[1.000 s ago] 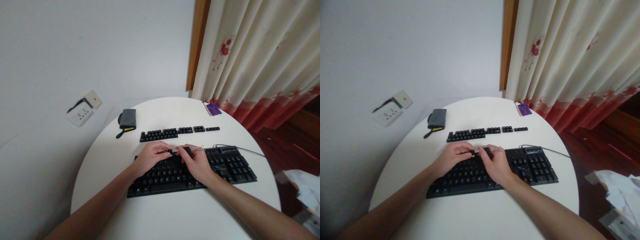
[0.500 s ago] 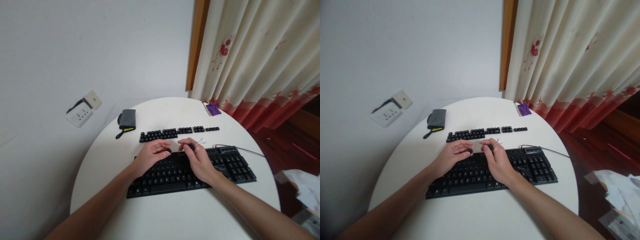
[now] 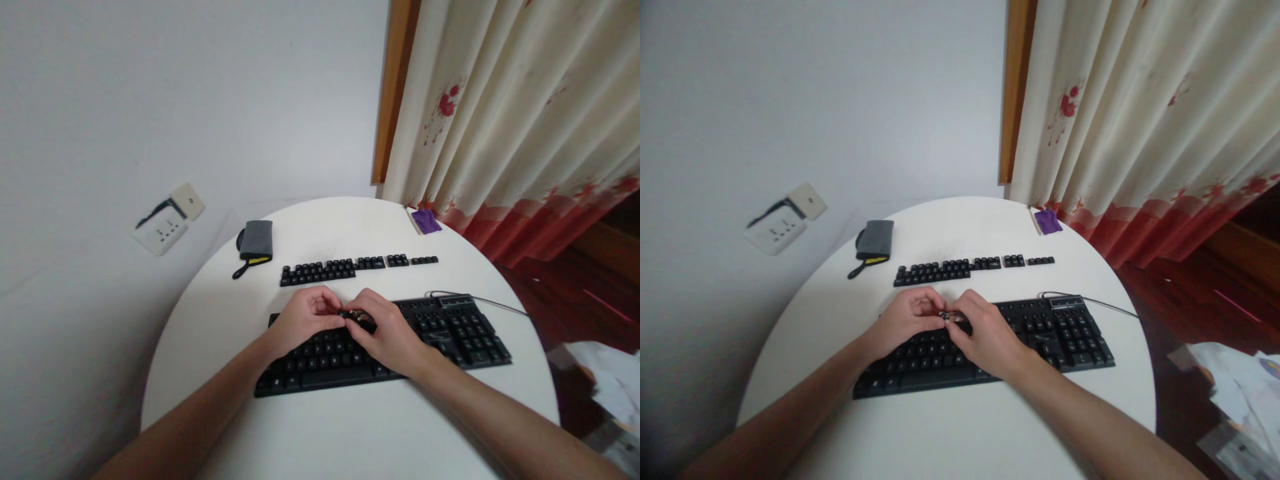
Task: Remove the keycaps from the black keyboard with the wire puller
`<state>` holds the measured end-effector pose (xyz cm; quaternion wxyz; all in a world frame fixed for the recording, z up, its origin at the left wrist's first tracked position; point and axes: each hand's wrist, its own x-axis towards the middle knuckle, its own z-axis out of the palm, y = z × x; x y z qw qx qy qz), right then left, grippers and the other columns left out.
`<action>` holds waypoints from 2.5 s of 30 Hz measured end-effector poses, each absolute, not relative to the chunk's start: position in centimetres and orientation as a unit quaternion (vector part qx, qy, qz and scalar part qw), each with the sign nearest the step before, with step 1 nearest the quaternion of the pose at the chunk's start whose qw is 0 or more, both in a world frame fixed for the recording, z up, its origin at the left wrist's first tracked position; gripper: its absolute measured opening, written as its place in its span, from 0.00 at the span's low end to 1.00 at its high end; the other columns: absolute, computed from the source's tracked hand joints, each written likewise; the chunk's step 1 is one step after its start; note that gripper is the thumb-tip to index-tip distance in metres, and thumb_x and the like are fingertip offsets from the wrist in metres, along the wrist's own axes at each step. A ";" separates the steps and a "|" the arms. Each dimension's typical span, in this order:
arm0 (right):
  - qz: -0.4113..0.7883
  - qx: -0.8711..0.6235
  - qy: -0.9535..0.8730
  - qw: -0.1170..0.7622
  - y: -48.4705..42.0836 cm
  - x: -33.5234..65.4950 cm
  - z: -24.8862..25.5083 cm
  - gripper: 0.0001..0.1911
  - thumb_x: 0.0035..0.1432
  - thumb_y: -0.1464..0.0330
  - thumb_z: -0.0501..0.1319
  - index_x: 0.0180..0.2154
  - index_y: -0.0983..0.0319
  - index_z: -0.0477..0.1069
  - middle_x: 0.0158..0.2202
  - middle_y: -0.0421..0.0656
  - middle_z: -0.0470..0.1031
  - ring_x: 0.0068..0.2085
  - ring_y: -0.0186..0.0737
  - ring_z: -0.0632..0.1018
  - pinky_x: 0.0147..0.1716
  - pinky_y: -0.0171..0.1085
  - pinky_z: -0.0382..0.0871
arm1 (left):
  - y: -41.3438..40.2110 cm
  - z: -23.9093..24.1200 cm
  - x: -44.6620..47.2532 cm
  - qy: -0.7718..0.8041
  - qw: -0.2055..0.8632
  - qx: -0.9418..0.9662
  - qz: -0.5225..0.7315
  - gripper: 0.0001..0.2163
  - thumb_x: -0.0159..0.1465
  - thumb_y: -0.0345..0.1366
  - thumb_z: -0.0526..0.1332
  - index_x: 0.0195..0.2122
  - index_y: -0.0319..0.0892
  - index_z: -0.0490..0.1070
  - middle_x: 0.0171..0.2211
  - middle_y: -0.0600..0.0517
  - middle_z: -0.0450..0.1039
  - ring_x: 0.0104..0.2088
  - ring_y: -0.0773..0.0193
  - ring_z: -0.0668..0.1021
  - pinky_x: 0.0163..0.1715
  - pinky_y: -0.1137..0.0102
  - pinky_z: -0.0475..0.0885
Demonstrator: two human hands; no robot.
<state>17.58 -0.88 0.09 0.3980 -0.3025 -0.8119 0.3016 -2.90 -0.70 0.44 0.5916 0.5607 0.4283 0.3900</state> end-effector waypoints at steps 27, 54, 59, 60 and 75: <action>0.110 -0.583 -0.783 0.189 5.4 20.5 -2.2 0.05 0.58 0.68 0.63 0.31 0.60 0.76 0.30 0.44 0.77 0.31 0.42 0.75 0.28 0.36 0.57 | 0.6 1.1 -5.0 0.539 0.320 0.528 0.573 0.15 0.66 0.40 0.59 0.23 0.40 0.69 0.17 0.56 0.63 0.19 0.72 0.63 0.19 0.75 0.56; 0.134 -0.665 -0.724 0.121 8.0 17.2 -1.6 0.07 0.58 0.65 0.61 0.34 0.59 0.77 0.35 0.48 0.81 0.40 0.48 0.81 0.35 0.37 0.68 | 0.8 0.8 -5.8 0.517 0.314 0.538 0.587 0.16 0.67 0.42 0.60 0.23 0.40 0.70 0.16 0.58 0.60 0.20 0.71 0.62 0.22 0.72 0.56; 0.125 -0.668 -0.723 0.119 7.9 17.1 -1.6 0.08 0.58 0.65 0.61 0.35 0.60 0.78 0.36 0.49 0.81 0.41 0.50 0.81 0.36 0.39 0.69 | 0.9 0.8 -5.8 0.522 0.313 0.537 0.584 0.16 0.66 0.42 0.60 0.23 0.40 0.70 0.16 0.58 0.60 0.20 0.71 0.61 0.22 0.72 0.55; 0.123 -0.670 -0.723 0.118 7.9 17.0 -1.6 0.08 0.58 0.65 0.60 0.35 0.60 0.78 0.37 0.50 0.81 0.41 0.50 0.81 0.37 0.39 0.69 | 0.9 0.8 -5.8 0.523 0.312 0.538 0.583 0.16 0.66 0.42 0.60 0.23 0.40 0.70 0.17 0.58 0.60 0.20 0.71 0.61 0.22 0.72 0.55; 0.119 -0.663 -0.730 0.116 7.9 16.4 -1.5 0.08 0.60 0.67 0.60 0.37 0.61 0.78 0.38 0.49 0.81 0.42 0.48 0.81 0.38 0.38 0.70 | 0.8 0.7 -5.7 0.524 0.316 0.541 0.578 0.16 0.66 0.43 0.60 0.23 0.41 0.70 0.17 0.58 0.59 0.20 0.70 0.60 0.22 0.71 0.54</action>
